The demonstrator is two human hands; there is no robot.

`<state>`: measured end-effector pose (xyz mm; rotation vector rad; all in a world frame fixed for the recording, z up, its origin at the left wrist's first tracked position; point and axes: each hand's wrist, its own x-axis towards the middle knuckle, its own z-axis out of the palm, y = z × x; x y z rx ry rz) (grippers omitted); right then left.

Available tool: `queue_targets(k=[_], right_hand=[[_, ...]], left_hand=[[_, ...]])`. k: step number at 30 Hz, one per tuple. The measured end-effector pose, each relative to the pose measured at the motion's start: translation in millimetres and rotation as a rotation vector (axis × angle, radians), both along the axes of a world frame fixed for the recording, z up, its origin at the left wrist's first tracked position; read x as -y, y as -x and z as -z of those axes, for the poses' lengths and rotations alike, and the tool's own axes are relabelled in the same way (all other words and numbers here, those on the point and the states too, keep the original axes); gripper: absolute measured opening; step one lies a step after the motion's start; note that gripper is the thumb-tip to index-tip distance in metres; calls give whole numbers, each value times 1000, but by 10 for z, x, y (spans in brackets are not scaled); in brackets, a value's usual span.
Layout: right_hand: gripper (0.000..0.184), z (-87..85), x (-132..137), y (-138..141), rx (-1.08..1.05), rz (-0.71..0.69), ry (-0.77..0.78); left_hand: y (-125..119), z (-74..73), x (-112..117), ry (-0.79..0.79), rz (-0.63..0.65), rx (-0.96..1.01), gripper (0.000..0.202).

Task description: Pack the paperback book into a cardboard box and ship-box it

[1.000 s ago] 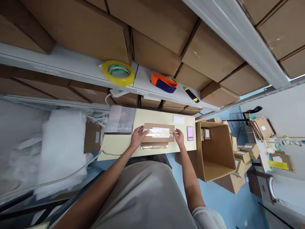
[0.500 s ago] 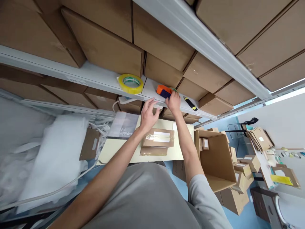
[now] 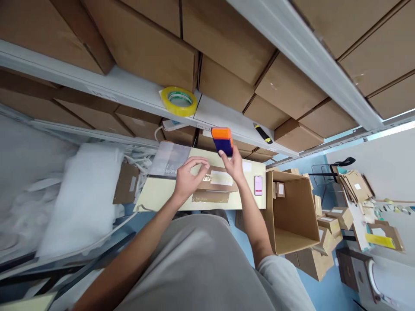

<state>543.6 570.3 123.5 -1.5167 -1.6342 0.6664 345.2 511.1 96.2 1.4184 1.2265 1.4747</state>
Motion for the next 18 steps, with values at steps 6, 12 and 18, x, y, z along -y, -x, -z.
queue_targets(k=[6,12,18], right_hand=[[57,310,1087,259,-373,14,202],[61,444,1460,310,-443,81,231],[71,511,1583,340,-477,80,223]], left_hand=[[17,349,518,183,115,31,24],[-23,320,706,173,135,36,20],[-32,236,700,169,246,26,32]])
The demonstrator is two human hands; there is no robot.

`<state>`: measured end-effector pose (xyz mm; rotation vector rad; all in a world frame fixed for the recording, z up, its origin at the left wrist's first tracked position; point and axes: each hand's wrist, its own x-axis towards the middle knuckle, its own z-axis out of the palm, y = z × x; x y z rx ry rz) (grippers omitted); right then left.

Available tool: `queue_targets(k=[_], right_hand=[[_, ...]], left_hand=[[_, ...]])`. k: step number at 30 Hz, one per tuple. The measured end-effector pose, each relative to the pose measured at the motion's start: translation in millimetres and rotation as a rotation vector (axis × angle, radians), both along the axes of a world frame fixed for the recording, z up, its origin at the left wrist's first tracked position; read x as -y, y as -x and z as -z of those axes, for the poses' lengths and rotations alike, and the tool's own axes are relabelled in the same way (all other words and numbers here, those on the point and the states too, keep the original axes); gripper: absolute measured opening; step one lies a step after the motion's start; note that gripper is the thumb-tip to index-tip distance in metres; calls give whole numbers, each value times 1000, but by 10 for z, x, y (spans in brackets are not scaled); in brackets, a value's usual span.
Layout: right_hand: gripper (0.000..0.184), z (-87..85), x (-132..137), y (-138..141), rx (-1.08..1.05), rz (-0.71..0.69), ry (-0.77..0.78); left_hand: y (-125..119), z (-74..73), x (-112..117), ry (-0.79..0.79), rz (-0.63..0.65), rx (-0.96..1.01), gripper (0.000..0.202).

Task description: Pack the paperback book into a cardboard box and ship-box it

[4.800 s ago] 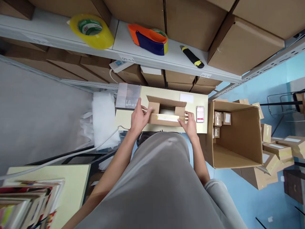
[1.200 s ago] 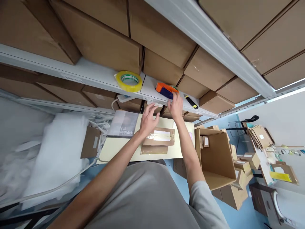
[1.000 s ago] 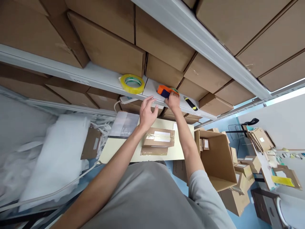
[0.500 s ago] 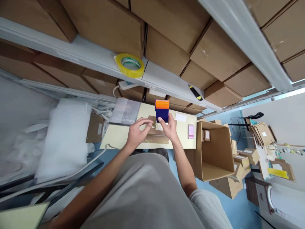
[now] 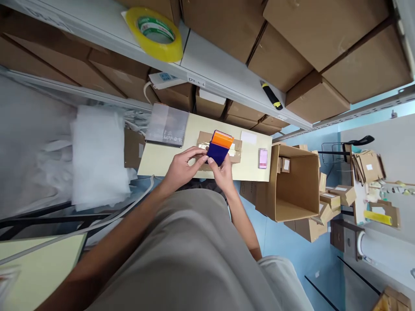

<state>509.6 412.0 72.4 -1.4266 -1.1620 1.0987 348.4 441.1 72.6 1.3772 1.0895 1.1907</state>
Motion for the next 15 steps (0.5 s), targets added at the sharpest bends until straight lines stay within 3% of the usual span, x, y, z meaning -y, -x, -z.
queue_targets(k=[3,7,15], right_hand=[[71,-11,10,-25,29,37,-2],[68,-150,72,-68,23,15,-19],[58,-476,273,-67,-85,-38,27]], left_hand=[[29,-28,-23,57,83,24,41],[93,-109,-1,193,101,220,52],[192,-306,95,258,44,373,36]])
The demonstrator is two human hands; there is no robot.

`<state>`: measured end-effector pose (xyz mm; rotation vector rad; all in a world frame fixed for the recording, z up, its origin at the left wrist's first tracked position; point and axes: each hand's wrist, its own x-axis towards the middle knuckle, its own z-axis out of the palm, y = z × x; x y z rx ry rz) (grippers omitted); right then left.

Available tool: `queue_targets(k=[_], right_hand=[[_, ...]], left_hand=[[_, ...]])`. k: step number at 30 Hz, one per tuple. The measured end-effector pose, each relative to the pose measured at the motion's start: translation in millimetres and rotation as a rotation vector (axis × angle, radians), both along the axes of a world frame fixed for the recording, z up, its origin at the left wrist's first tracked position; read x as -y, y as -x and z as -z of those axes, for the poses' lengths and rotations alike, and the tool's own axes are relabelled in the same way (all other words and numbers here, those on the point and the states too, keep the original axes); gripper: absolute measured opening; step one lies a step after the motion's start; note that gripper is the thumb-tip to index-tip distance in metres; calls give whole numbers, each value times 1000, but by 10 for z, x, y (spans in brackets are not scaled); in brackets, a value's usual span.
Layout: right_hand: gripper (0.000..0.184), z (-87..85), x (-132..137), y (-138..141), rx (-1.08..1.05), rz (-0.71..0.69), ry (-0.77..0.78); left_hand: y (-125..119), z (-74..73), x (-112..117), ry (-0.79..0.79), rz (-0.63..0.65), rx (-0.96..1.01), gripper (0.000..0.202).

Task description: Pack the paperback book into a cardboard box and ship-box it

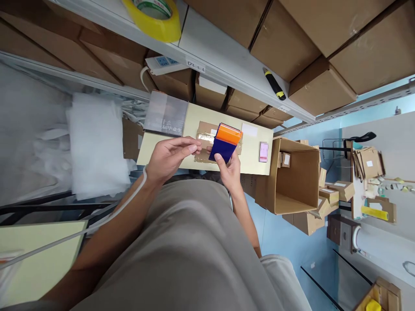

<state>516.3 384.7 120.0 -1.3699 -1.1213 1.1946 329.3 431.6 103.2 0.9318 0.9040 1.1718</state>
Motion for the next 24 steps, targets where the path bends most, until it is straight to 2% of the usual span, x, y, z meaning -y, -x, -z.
queue_targets(k=[4,9,17,20,24], right_hand=[[60,-27,27,1,26,24,-3],[59,3,52,7,57,26,-18],[54,175,56,-52,158,-18,-69],[51,240,93,-128,220,-71,-73],[47,251,143,-296,392,-154,-98]], left_hand=[[-29,-33,9,-9,-12,9,34],[-63,3,13,-7,-24,-16,32],[-20,108,-85,-28,-81,-56,27],[63,73,-175,-78,-89,-64,37],[173,-41,-230,-184,14,-147,43]])
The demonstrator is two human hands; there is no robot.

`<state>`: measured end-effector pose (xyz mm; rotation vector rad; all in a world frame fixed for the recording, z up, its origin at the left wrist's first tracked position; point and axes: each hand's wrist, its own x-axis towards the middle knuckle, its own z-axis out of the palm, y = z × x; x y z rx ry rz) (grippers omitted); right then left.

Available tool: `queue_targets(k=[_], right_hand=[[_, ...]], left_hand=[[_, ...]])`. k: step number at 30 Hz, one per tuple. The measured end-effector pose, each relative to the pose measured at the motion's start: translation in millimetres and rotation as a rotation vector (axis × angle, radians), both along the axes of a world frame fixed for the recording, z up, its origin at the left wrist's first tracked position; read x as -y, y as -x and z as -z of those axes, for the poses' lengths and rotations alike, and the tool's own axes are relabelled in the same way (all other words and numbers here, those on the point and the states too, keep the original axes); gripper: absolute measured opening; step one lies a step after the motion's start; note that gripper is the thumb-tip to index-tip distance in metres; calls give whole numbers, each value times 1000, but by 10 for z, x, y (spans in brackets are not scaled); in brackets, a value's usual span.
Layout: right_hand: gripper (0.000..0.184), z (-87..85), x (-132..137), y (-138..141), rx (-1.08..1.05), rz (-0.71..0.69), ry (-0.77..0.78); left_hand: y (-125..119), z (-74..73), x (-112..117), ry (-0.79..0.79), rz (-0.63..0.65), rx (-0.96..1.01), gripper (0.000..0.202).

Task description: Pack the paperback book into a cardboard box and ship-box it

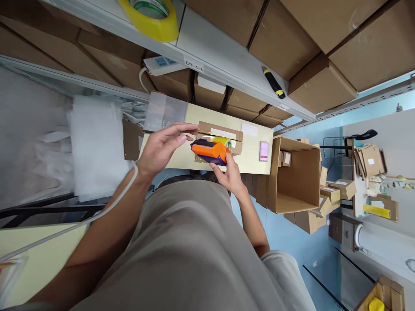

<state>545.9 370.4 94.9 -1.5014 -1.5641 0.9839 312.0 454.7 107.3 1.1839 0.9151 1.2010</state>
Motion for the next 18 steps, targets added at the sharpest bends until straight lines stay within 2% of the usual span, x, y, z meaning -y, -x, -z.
queue_targets(k=[3,6,10,13,18], right_hand=[[37,-24,7,-138,172,-49,-59],[28,-18,-3,-249,322,-83,-158],[31,24,-22,-341,490,-121,-305],[35,17,-33,-367,621,-167,-413],[36,-85,-43,-357,812,-189,-505]], left_hand=[[41,-94,52,-111,24,-105,41],[50,-174,166,-250,-25,-221,31],[41,-240,313,-430,-129,-375,18],[31,-254,361,-529,-197,-446,17],[33,-263,358,-575,-228,-515,23]])
